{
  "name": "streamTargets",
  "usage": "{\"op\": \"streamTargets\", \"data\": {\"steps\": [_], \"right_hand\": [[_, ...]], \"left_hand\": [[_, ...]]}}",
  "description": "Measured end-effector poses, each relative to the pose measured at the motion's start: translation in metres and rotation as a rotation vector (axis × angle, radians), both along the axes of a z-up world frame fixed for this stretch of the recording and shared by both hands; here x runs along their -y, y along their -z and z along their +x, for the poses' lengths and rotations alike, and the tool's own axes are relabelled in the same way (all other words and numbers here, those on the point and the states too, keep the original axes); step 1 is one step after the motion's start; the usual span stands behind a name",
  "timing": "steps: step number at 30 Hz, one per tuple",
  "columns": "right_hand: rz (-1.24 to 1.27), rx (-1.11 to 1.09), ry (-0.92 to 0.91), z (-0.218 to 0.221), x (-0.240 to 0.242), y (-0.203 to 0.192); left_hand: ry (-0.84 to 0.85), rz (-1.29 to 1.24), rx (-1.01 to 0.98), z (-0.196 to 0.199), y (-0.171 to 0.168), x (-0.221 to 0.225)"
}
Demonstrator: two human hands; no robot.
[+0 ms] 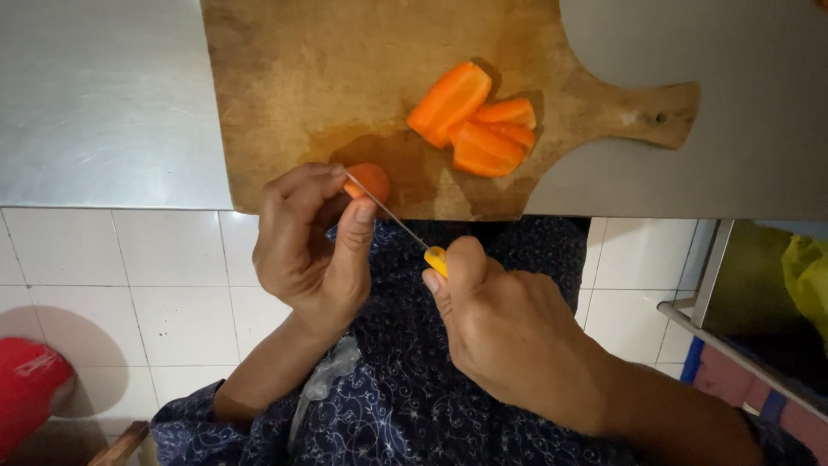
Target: Dicing carrot segments into small cubes on a wooden cutting board using a knife.
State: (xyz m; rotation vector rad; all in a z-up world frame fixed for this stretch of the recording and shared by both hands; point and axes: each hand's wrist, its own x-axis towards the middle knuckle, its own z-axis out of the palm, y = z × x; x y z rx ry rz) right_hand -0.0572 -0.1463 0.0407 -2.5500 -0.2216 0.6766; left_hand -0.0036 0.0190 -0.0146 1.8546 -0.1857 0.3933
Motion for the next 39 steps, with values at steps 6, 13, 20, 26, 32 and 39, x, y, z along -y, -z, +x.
{"op": "streamTargets", "data": {"steps": [6, 13, 20, 26, 32, 39], "right_hand": [[-0.160, 0.145, -0.048, 0.001, -0.006, 0.001], [-0.212, 0.160, -0.042, 0.001, -0.012, 0.005], [-0.239, 0.175, -0.035, -0.002, -0.018, 0.010], [-0.252, 0.116, -0.017, 0.002, -0.021, 0.011], [-0.229, 0.119, 0.012, 0.000, -0.024, 0.024], [-0.356, 0.317, -0.008, -0.004, -0.024, 0.028]], "left_hand": [[-0.013, 0.018, 0.025, 0.001, 0.002, 0.000], [-0.007, 0.052, 0.040, 0.002, -0.001, 0.000], [0.001, 0.081, 0.059, 0.002, -0.002, 0.000], [0.003, 0.075, 0.056, 0.002, -0.003, 0.000], [0.002, 0.078, 0.049, 0.000, -0.003, 0.000], [0.002, 0.131, 0.083, 0.001, -0.007, 0.000]]}}
